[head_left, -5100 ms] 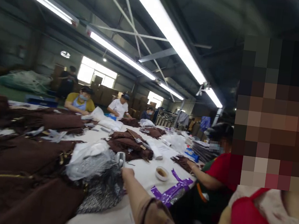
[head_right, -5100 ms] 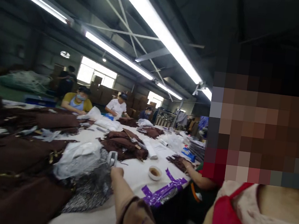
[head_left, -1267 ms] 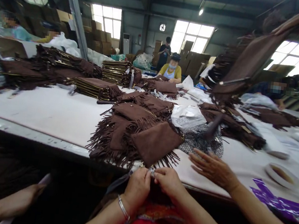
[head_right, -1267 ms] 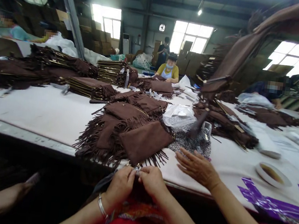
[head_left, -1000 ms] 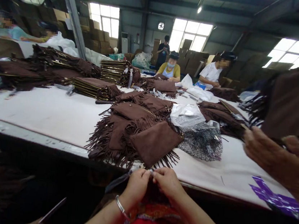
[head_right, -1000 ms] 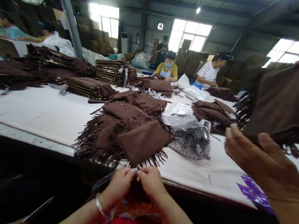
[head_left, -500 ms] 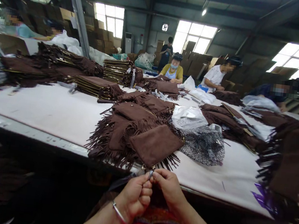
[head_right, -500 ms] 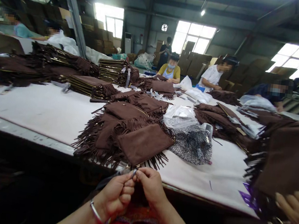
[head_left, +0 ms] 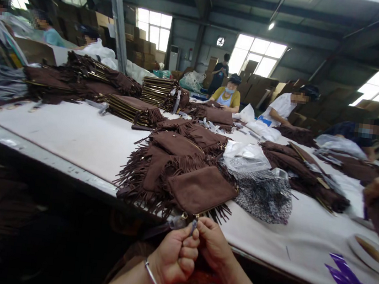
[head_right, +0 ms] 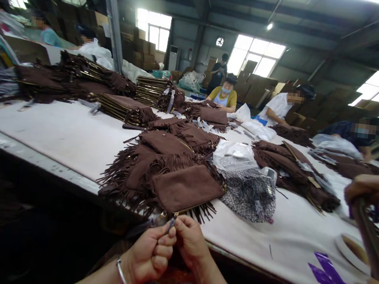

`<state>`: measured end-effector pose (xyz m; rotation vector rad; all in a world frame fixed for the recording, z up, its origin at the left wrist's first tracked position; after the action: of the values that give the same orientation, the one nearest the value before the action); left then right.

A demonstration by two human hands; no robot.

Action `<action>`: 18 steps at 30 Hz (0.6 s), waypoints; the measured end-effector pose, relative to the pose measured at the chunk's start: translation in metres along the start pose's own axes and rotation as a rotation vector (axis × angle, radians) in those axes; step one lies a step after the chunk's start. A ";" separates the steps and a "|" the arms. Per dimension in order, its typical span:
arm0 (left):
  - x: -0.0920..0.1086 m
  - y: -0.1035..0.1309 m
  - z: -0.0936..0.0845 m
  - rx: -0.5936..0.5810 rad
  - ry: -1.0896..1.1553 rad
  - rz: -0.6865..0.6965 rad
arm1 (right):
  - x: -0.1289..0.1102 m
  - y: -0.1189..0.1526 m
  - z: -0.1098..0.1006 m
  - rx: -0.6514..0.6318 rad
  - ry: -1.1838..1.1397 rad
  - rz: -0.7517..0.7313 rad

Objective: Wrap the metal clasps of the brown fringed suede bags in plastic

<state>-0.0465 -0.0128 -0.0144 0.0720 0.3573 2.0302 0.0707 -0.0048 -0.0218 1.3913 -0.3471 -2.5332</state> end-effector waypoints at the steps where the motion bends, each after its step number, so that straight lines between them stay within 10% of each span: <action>1: 0.000 0.001 0.001 -0.008 -0.013 0.005 | 0.000 -0.001 0.001 -0.006 -0.016 0.000; 7: -0.003 -0.004 0.001 0.131 -0.259 0.235 | 0.002 -0.003 -0.004 0.028 0.139 -0.018; 13: -0.010 -0.008 -0.007 0.457 -0.972 0.729 | 0.006 0.025 -0.021 0.303 0.405 -0.088; 18: -0.015 -0.003 -0.006 0.539 -1.425 1.015 | 0.010 0.030 -0.007 0.253 0.312 -0.078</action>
<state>-0.0384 -0.0261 -0.0193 2.2392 -0.1315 2.1234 0.0742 -0.0370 -0.0243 1.8960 -0.5780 -2.3393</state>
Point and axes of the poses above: each hand's wrist, its own y-axis away from the middle knuckle, its own z-axis out of the palm, x = y × z, the point moved 2 cm from there along -y, towards the middle knuckle, and after that the axes turned 3 degrees about x, right-handed, at the moved point
